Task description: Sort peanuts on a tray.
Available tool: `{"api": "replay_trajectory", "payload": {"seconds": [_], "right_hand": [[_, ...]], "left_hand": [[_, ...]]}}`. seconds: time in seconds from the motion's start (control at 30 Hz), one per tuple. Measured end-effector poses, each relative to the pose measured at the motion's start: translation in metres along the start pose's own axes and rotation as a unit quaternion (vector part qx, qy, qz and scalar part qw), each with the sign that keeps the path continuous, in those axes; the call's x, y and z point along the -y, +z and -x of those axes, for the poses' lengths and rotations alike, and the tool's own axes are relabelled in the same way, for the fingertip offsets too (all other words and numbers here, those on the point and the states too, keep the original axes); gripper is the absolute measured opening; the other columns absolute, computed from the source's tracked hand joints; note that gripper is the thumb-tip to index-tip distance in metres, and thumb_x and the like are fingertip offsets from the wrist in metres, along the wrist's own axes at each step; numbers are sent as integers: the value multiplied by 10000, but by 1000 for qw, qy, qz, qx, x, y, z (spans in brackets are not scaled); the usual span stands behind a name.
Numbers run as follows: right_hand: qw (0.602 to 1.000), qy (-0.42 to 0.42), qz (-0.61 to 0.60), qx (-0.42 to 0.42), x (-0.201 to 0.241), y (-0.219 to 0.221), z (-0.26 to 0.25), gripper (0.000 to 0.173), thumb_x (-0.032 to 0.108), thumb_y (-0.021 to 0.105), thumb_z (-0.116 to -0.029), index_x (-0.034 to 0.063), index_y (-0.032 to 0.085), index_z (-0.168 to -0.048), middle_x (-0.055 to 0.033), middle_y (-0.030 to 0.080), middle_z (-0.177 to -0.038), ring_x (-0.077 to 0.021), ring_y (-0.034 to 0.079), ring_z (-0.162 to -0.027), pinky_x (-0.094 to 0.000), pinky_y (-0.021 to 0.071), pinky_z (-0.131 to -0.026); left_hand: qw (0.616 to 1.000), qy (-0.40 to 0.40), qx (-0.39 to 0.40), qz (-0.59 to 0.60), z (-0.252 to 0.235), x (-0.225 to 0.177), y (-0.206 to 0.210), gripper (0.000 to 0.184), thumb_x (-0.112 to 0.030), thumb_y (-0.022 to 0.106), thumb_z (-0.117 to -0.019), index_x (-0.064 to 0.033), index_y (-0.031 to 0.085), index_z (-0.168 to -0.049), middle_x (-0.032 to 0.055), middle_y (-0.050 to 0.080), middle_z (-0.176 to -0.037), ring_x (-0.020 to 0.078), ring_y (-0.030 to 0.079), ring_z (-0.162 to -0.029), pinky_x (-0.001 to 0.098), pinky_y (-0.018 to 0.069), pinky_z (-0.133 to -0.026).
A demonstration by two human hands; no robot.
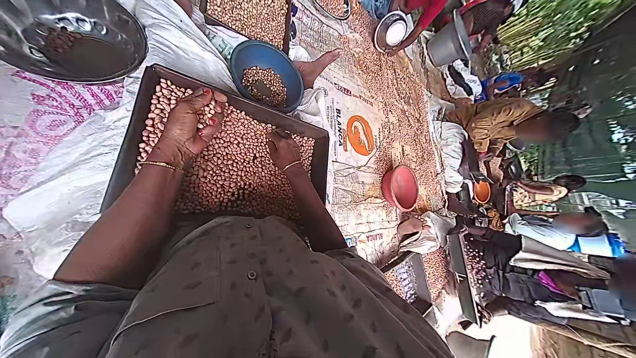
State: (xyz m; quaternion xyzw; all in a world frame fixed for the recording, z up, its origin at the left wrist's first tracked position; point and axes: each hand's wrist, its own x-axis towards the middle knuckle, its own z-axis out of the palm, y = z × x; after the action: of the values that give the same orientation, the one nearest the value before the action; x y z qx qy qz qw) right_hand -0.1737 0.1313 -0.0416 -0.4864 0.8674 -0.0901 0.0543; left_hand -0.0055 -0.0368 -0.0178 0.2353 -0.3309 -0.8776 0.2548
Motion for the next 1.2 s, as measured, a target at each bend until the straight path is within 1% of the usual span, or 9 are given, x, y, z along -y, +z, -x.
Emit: {"api": "replay_trajectory", "payload": {"seconds": [0.17, 0.27, 0.33, 0.4, 0.5, 0.63, 0.93, 1.03, 1.2], "right_hand": [[999, -24, 3, -32, -7, 7, -2, 254, 152, 581, -1023, 21, 732, -1179, -201, 684, -1292, -370, 688, -1143, -544, 556, -929], [984, -45, -119, -127, -7, 3, -3, 210, 130, 620, -988, -35, 736, -1049, -197, 738, -962, -317, 722, -829, -492, 582, -760], [946, -89, -272, -150, 9, -14, -1, 204, 74, 627, -986, -73, 719, -1092, -176, 727, -871, -201, 681, -678, -366, 590, -666], [913, -127, -368, -124, 30, -24, 2, 276, 29, 598, -997, -100, 662, -1232, -194, 721, -984, -182, 699, -738, -342, 618, -723], [917, -130, -351, -135, 41, -9, -5, 188, -6, 580, -981, -101, 685, -1105, -203, 718, -942, -213, 706, -751, -362, 611, -719], [986, -117, -119, 15, 48, 14, -4, 276, 84, 652, -974, 59, 733, -1236, -185, 681, -1288, -339, 648, -1204, -502, 529, -1008], [990, -123, -56, -34, 49, 28, 1, 241, 135, 647, -989, 41, 745, -1188, -227, 654, -1329, -383, 655, -1206, -520, 561, -943], [983, -130, -120, -41, 38, 21, 5, 133, 101, 672, -962, 2, 735, -1024, -209, 630, -1280, -333, 682, -1062, -474, 594, -847], [985, -84, 8, 152, 51, -38, -14, 220, 142, 586, -1009, -42, 700, -1046, -218, 694, -1118, -376, 678, -1066, -554, 525, -922]], "left_hand": [[999, -17, 10, -25, 2, 1, 2, 331, -224, 304, -1113, -163, 616, -1024, -70, 614, -798, -30, 413, -452, 98, 312, -384], [993, -71, 6, -90, 3, 2, 3, 438, -370, 289, -1127, -145, 647, -1015, -57, 620, -761, -11, 401, -446, 121, 285, -384], [982, -123, 13, -142, 2, 4, 5, 544, -502, 251, -1109, -154, 658, -1012, -37, 657, -748, -1, 401, -434, 137, 264, -378], [975, -166, 26, -144, 3, 8, 7, 572, -536, 243, -1099, -145, 658, -1051, -10, 681, -775, 9, 422, -437, 142, 262, -373], [981, -177, 32, -70, 2, 10, 8, 463, -404, 269, -1121, -122, 622, -1019, -11, 651, -765, -6, 403, -415, 125, 268, -349], [994, -107, -23, -8, 1, 3, 3, 327, -265, 352, -1107, -134, 628, -988, -61, 573, -731, -24, 397, -436, 103, 289, -371], [997, -59, -40, 6, -1, -1, 1, 345, -244, 316, -1111, -149, 622, -983, -73, 589, -732, -27, 400, -437, 104, 295, -384], [998, -54, -38, 18, -2, 0, -1, 345, -248, 317, -1114, -142, 621, -989, -65, 597, -754, -18, 405, -448, 110, 299, -392], [997, -50, -42, 44, -1, -3, -1, 304, -231, 334, -1110, -128, 598, -1001, -51, 578, -733, -20, 405, -430, 107, 298, -374]]}}
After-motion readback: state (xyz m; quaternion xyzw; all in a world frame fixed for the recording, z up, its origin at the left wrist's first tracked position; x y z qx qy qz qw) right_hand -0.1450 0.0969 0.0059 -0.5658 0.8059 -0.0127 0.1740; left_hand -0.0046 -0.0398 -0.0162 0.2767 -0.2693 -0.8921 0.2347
